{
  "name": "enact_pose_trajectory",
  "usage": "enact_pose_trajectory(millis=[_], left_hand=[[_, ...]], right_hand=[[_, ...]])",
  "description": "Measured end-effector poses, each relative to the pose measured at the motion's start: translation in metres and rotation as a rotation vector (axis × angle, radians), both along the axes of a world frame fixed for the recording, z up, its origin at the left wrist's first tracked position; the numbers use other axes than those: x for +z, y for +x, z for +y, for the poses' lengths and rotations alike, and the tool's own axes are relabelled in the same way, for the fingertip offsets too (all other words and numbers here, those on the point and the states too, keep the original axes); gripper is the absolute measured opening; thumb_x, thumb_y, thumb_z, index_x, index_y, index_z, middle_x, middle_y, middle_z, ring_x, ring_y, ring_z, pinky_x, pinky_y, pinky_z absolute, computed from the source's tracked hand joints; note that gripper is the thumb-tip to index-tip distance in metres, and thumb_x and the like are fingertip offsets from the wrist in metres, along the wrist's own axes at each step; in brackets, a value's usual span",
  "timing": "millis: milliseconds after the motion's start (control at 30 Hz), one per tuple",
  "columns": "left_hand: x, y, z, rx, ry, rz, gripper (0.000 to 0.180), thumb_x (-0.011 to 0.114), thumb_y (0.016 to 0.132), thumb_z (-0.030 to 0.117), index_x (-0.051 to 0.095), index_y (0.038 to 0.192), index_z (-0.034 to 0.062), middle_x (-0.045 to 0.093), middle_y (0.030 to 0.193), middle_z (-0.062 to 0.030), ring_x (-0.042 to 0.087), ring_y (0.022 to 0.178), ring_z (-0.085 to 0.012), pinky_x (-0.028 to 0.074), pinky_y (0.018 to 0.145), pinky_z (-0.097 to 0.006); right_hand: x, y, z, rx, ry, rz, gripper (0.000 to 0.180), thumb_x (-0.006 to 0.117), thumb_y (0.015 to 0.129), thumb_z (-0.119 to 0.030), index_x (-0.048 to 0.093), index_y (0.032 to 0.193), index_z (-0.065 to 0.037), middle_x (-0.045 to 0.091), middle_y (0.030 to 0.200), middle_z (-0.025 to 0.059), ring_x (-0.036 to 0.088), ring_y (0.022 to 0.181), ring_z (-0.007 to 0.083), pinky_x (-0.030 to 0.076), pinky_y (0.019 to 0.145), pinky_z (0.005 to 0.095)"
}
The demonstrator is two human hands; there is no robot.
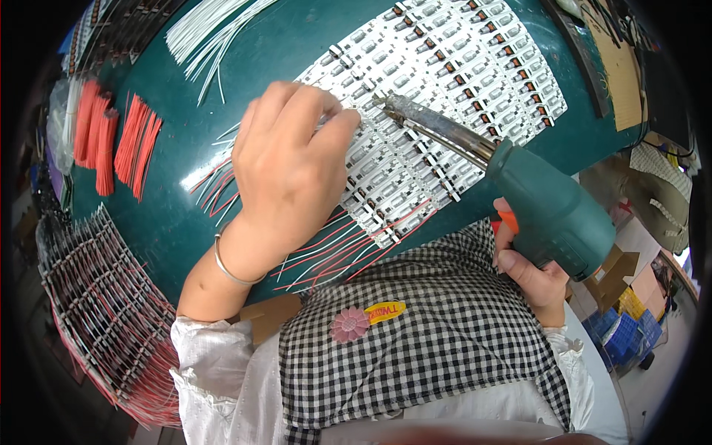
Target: The person solders individual wires to a series of electronic components on a circuit board panel using a soldering iron.
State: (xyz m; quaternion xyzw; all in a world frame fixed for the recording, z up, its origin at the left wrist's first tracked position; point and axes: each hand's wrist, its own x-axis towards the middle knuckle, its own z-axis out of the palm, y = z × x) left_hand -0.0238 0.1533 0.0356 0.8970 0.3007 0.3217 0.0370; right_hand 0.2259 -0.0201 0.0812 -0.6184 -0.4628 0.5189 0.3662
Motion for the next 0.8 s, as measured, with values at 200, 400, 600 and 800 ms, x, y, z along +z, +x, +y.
enact_pose_trajectory(millis=[200,400,600,800], left_hand=[[-0.005,0.0,-0.013,0.009,-0.228,0.021,0.018,0.065,0.062,-0.001,0.069,0.078,0.0045,0.048,0.066,-0.0055,0.054,0.058,-0.0221,0.042,0.046,-0.035],[-0.004,0.0,-0.013,0.021,-0.255,0.043,0.016,0.065,0.062,0.0,0.069,0.077,0.004,0.048,0.066,-0.0061,0.054,0.059,-0.0227,0.043,0.046,-0.036],[0.001,0.003,-0.013,0.039,-0.266,0.08,0.012,0.063,0.06,-0.001,0.065,0.071,0.0035,0.048,0.065,-0.0071,0.055,0.059,-0.0241,0.044,0.047,-0.037],[0.004,0.003,-0.008,0.032,-0.279,0.166,0.012,0.072,0.068,0.0,0.07,0.079,0.004,0.05,0.063,-0.0062,0.054,0.055,-0.0238,0.042,0.048,-0.035]], right_hand=[[-0.004,0.008,-0.005,0.111,0.002,-0.019,0.055,0.073,0.075,-0.004,0.053,0.126,0.005,0.062,0.1,0.0109,0.056,0.069,0.0151,0.047,0.063,0.0264],[-0.002,-0.001,-0.004,0.077,-0.046,-0.089,0.044,0.07,0.076,-0.004,0.058,0.118,0.003,0.061,0.086,0.0058,0.057,0.074,0.0153,0.046,0.069,0.0269],[-0.006,0.005,0.001,0.231,0.111,-0.248,0.019,0.066,0.073,0.0,0.065,0.092,-0.002,0.061,0.084,0.0036,0.057,0.076,0.0151,0.047,0.072,0.0274],[-0.013,0.01,-0.002,0.345,0.261,-0.396,0.021,0.068,0.072,0.001,0.065,0.092,-0.003,0.063,0.086,0.0048,0.058,0.076,0.0159,0.048,0.072,0.0285]])
